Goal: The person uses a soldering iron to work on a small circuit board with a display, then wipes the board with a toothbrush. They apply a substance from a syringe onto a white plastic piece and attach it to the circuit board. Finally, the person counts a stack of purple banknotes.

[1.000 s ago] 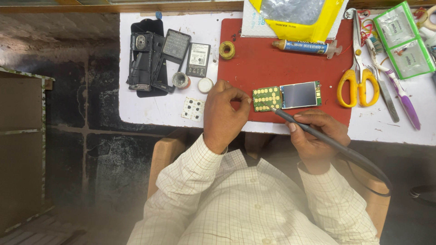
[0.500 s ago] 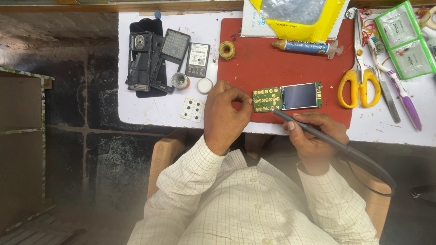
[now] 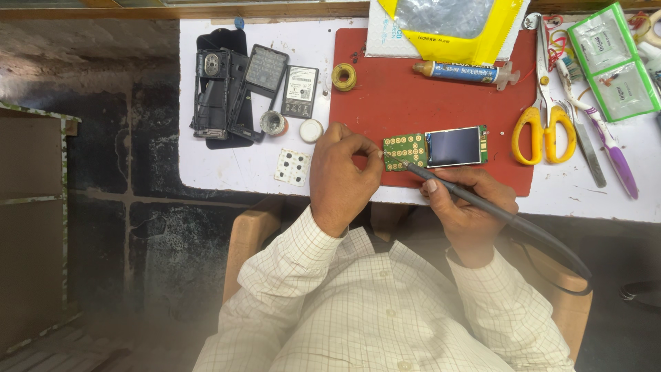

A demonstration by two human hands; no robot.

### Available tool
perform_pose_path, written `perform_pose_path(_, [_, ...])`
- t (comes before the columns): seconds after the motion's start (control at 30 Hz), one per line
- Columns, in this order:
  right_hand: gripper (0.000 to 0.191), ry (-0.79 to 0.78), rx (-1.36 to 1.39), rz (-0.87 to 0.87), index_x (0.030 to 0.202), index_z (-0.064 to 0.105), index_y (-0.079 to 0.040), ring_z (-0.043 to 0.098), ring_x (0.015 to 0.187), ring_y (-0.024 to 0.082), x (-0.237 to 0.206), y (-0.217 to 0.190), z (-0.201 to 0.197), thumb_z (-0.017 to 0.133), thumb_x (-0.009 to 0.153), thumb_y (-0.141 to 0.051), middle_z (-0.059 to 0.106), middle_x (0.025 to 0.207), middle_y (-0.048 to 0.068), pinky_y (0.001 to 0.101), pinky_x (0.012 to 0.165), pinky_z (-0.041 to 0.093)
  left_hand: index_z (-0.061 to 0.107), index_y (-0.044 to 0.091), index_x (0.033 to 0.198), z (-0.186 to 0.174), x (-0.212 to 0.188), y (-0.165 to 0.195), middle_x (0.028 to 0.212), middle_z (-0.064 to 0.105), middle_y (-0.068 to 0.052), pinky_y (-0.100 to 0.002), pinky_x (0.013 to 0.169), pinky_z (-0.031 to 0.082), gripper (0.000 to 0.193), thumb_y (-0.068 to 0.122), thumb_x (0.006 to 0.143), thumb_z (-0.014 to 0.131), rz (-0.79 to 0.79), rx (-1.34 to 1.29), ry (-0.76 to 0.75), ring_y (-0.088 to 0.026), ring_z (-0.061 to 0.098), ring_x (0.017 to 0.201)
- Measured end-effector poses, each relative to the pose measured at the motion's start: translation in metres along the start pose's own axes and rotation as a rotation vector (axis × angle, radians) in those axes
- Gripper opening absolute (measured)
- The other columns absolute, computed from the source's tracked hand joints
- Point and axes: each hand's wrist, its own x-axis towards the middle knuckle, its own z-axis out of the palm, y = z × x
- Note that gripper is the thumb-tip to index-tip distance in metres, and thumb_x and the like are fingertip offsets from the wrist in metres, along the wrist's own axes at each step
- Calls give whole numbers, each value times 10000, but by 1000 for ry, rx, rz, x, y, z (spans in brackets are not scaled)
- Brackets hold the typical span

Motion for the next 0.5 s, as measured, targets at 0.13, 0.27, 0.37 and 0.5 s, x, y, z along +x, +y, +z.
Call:
perform_pose_path(0.13, [213,-4,-10,6,1030,680,97,752,788,169,1,-2,1,799,953,-62,747,888,160,251,694,616,722,58,762,0,0,0,843,607,-78,-385,767,488,53,89,780,761,-9,5,-10,-252,597,865])
perform_pose_path(0.27, [194,-6,-23,16,1032,684,94,753,788,170,2,-3,1,792,950,-45,751,902,158,250,688,614,723,57,762,0,0,1,842,599,-77,-381,753,488,55,91,779,762,-24,11,-20,-247,593,857])
perform_pose_path(0.37, [185,-13,-20,3,1028,684,93,756,791,170,3,-4,2,787,948,-38,752,904,161,249,684,620,723,57,765,0,0,1,844,596,-75,-380,751,487,55,91,780,763,-18,15,-18,-245,590,855])
perform_pose_path(0.5, [185,-19,-2,6,1036,682,94,760,808,172,3,-4,2,783,953,-37,751,912,163,248,699,625,722,57,764,0,-1,0,850,594,-76,-381,754,487,56,91,778,764,-6,10,-10,-246,589,860])
